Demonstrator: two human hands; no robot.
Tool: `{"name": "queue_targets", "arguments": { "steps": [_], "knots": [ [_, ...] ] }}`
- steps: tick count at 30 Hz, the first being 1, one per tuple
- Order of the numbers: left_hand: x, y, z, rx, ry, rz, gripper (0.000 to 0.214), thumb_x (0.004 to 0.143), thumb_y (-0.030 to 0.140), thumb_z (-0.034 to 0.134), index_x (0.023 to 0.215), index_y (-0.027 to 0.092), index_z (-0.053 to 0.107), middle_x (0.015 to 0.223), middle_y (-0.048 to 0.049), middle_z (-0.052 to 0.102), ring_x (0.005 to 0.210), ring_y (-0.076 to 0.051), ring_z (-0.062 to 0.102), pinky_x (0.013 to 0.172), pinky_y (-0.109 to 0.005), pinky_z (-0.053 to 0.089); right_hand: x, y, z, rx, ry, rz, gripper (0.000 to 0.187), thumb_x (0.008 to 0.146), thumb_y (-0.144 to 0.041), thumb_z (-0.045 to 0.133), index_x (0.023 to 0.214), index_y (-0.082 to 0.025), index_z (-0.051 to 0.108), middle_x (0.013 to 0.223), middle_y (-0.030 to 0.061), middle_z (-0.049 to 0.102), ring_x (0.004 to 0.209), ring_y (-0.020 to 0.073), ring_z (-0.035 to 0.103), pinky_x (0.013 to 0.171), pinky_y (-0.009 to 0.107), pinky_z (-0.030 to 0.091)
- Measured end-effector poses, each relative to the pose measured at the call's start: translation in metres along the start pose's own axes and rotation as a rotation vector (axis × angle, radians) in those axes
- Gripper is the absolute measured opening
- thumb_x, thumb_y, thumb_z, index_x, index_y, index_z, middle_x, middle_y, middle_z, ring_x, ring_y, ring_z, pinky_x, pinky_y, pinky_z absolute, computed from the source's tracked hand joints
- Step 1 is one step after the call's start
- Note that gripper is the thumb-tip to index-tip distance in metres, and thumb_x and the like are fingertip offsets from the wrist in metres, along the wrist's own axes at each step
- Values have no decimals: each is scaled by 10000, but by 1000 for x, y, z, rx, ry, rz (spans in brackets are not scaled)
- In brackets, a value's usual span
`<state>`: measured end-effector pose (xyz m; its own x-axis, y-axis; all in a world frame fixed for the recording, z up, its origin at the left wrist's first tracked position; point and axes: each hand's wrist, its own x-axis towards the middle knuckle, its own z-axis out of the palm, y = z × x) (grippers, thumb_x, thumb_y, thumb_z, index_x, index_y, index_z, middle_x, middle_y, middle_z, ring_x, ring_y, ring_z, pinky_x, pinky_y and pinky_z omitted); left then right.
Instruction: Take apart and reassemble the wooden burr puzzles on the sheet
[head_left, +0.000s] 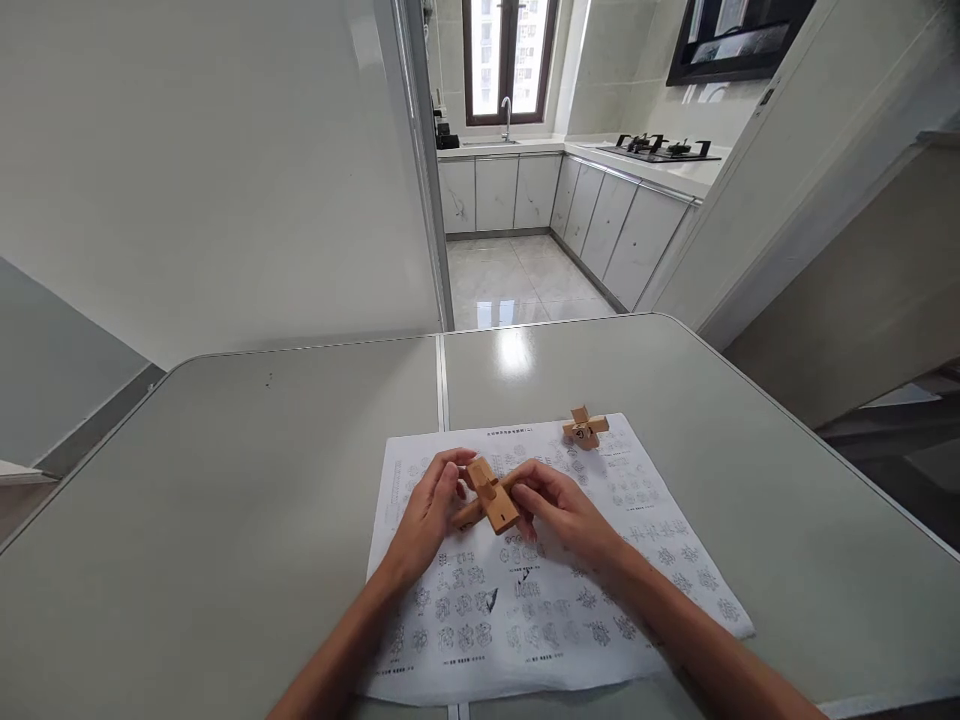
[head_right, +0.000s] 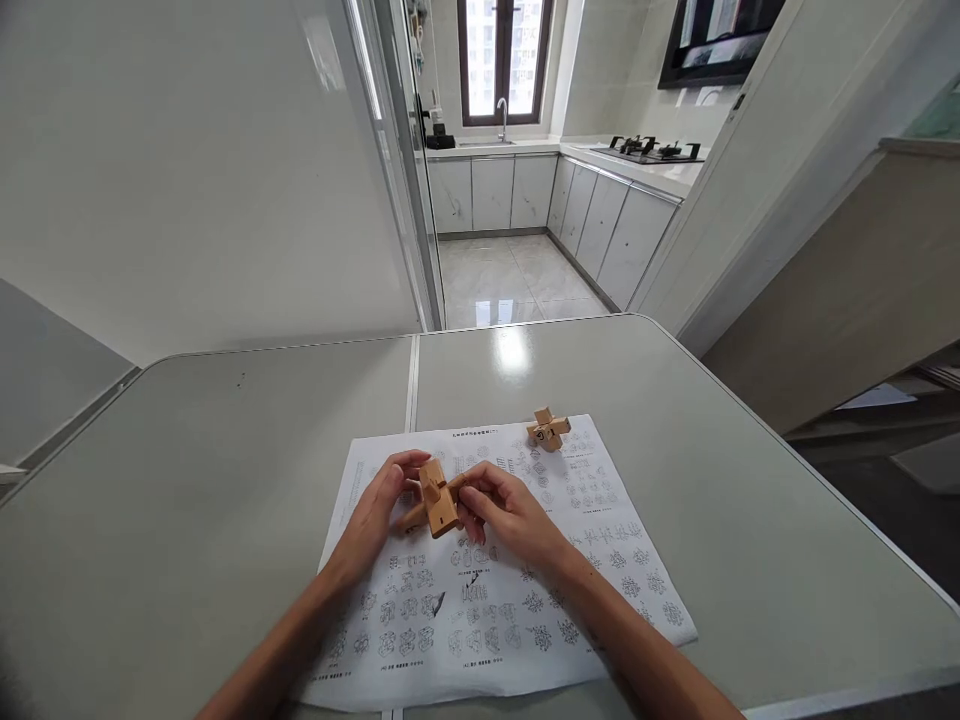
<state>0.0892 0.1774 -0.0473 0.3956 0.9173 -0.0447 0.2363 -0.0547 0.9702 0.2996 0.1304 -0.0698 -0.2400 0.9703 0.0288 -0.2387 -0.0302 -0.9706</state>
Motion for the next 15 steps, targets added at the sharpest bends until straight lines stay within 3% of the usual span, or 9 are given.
{"name": "queue_targets", "arguments": {
  "steps": [4, 7, 15],
  "knots": [
    [-2, -4, -3, 20, -77, 120, 635, 955, 659, 592, 1457, 279, 507, 1389, -108, 620, 1218, -279, 596, 1073, -433, 474, 1, 1, -1, -26, 41, -10, 287, 1040, -497, 599, 1025, -213, 641, 687, -24, 646, 576, 136, 582, 587, 284, 486],
    [-4, -6, -1, 57, -107, 126, 724, 882, 563, 744, 1497, 281, 484, 1386, -115, 630, 1222, -293, 611, 1090, -463, 481, 1, 3, -1, -24, 13, -2, 286, 1034, -501, 605, 1033, -217, 634, 717, -20, 655, 604, 140, 616, 581, 278, 498],
    [-2, -5, -1, 99, -125, 179, 882, 749, 492, 887, 1512, 278, 500, 1373, -112, 666, 1233, -312, 630, 1098, -481, 508, 1, 8, -1, -33, -17, 0, 254, 1051, -472, 585, 1049, -223, 640, 858, 19, 698, 703, 151, 672, 608, 281, 534]
  ]
}}
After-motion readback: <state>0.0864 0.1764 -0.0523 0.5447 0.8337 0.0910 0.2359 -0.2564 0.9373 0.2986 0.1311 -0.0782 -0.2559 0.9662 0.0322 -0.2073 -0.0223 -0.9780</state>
